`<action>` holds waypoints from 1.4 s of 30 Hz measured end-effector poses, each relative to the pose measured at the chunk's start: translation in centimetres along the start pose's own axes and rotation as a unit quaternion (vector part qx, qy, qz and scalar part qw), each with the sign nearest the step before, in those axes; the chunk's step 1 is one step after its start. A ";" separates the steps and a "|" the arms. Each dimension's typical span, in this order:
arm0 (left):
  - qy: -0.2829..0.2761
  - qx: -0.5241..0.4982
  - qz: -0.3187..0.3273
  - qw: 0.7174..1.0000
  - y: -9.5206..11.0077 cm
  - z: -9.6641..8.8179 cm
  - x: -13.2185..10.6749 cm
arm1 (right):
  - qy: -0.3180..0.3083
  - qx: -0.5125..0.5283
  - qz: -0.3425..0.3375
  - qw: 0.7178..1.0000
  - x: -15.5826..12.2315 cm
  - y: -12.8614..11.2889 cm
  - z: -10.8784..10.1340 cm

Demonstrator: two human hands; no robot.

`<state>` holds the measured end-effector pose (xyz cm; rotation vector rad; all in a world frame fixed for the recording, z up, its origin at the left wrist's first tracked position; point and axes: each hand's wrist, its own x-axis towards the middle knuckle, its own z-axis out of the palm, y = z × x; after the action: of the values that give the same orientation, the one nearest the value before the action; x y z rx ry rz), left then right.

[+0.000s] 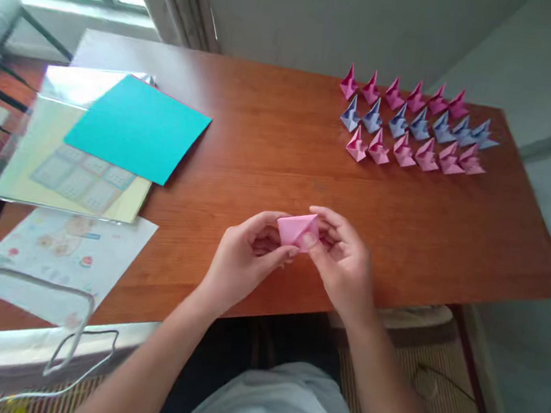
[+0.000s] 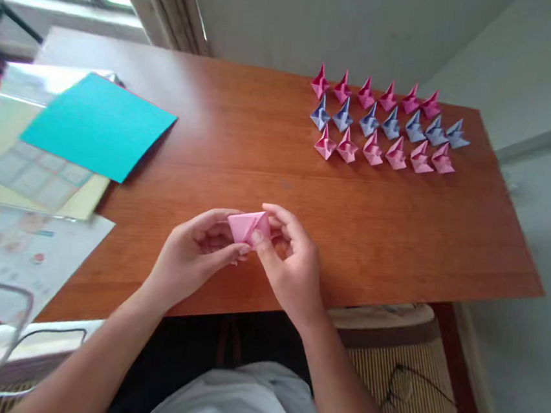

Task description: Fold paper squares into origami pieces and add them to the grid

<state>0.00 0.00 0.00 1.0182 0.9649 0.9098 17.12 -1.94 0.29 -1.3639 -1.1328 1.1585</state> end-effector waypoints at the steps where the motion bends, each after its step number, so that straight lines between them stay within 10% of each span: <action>1: 0.000 0.000 0.002 1.000 0.1 0.1 0.1 | 0.003 0.000 0.002 1.000 0.0 0.0 0.0; 27: -0.034 0.094 -0.004 0.995 0.9 0.2 0.1 | 0.051 0.179 0.078 0.979 1.6 -0.3 1.1; 42: -0.025 0.057 -0.046 0.997 1.3 0.2 0.0 | 0.029 0.088 -0.001 0.996 1.2 -0.4 1.0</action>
<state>-0.04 0.27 1.33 1.0790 1.0218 0.7562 16.26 -0.59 0.53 -1.2514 -0.9666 1.1813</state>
